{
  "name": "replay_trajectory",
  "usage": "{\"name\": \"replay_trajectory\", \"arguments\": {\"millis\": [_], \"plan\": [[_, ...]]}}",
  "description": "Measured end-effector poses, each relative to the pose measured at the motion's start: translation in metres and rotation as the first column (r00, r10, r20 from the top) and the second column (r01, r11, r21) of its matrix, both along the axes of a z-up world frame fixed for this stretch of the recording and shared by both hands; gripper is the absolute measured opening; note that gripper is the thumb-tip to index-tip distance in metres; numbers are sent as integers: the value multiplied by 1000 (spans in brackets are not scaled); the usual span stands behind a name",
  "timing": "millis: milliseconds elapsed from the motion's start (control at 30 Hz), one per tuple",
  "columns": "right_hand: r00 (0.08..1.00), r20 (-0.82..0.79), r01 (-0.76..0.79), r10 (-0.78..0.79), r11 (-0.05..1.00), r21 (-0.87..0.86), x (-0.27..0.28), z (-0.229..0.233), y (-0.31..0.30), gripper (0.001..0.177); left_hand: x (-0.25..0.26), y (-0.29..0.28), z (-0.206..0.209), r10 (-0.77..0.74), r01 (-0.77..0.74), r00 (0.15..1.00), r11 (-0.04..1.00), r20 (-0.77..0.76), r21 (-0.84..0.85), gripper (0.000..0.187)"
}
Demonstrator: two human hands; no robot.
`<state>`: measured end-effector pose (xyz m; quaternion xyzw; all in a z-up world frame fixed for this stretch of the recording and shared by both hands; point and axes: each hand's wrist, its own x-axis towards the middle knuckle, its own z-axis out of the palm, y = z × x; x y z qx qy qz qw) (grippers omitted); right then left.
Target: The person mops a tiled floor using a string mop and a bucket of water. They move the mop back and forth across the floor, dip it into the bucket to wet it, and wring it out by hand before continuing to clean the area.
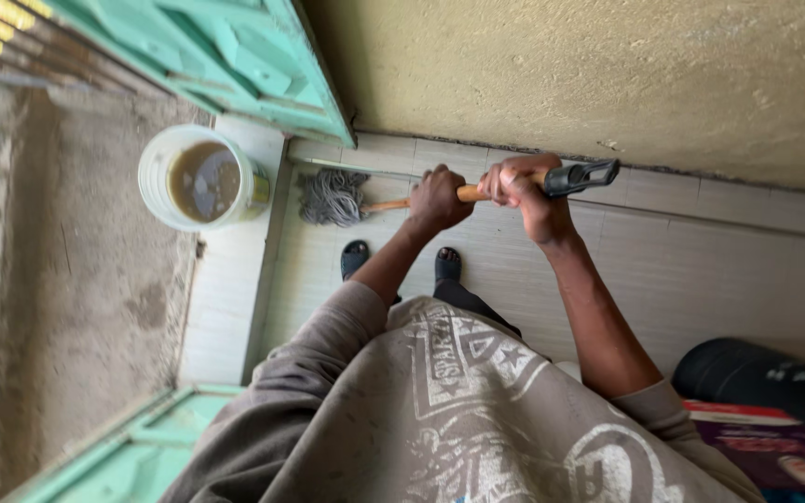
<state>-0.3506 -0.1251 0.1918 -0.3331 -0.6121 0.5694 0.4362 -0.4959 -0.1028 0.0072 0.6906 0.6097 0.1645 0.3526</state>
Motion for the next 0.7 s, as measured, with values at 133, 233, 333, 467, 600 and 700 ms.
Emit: {"name": "replay_trajectory", "arguments": {"millis": [133,233,333,467,600,700], "plan": [[995,98,24,-18,997,-67,-23,-8,-6,40,-12,-7,-49,-104,107,987,994,121,-21,20],[981,151,139,-125,986,-87,-37,-9,-22,35,-17,-9,-65,-86,87,968,996,236,7,17],[960,177,224,-218,974,-16,-38,-7,-41,34,-12,-32,-57,-69,53,940,997,334,56,21],[936,191,300,-295,954,4,-28,-4,-73,34,14,-52,-35,-67,60,913,998,402,31,10],[928,177,330,-328,944,18,-13,-1,-101,26,37,-69,-27,-79,28,868,994,490,110,10],[895,207,399,-394,917,19,2,-2,-113,21,57,-73,-24,-129,72,839,989,529,127,14]]}}
